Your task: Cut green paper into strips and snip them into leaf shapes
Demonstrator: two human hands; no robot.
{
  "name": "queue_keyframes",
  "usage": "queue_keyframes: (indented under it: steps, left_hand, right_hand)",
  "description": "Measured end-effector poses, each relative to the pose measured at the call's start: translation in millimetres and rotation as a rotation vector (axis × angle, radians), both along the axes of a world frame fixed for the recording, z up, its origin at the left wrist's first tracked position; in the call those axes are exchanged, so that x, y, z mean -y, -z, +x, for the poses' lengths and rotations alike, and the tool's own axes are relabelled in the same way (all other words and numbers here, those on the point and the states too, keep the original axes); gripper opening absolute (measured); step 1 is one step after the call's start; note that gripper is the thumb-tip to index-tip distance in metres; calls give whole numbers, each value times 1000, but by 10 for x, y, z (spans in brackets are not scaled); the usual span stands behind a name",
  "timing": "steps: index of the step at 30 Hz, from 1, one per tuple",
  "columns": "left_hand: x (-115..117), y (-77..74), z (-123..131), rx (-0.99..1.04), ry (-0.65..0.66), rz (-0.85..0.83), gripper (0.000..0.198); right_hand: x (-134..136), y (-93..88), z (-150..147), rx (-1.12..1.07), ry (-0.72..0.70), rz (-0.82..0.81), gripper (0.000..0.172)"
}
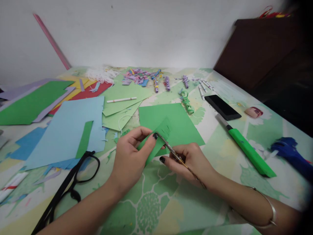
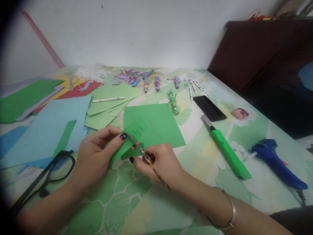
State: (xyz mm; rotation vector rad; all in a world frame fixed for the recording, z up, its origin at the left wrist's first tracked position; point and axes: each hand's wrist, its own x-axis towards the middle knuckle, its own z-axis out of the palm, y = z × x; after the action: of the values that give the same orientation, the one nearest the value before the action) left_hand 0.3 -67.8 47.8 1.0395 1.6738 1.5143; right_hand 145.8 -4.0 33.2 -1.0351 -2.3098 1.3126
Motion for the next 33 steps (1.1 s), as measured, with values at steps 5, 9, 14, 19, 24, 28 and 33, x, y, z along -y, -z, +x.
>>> queue_keyframes:
  steps: [5, 9, 14, 19, 24, 28, 33]
  left_hand:
    - [-7, -14, 4, -4, -4, -10, 10]
    - [-6, -21, 2, 17, -9, -28, 11]
    - [-2, -8, 5, 17, -10, -34, 10]
    - [-14, 1, 8, 44, -6, -34, 11]
    - [-4, -10, 10, 93, 28, -18, 10]
    - [6, -6, 10, 98, 32, -15, 9]
    - [0, -8, -1, 54, 7, 11, 7]
  right_hand:
    - [-2, 22, -2, 2, 15, 26, 36]
    - [1, 20, -10, 10, 12, 22, 35]
    - [3, 11, -18, 10, 21, 43, 35]
    - [-5, 14, -21, 10, 32, 32, 35]
    - [-2, 2, -12, 8, 41, -22, 33]
    - [5, -38, -4, -40, 19, -142, 30]
    - [-1, -53, 13, -90, -39, -238, 21]
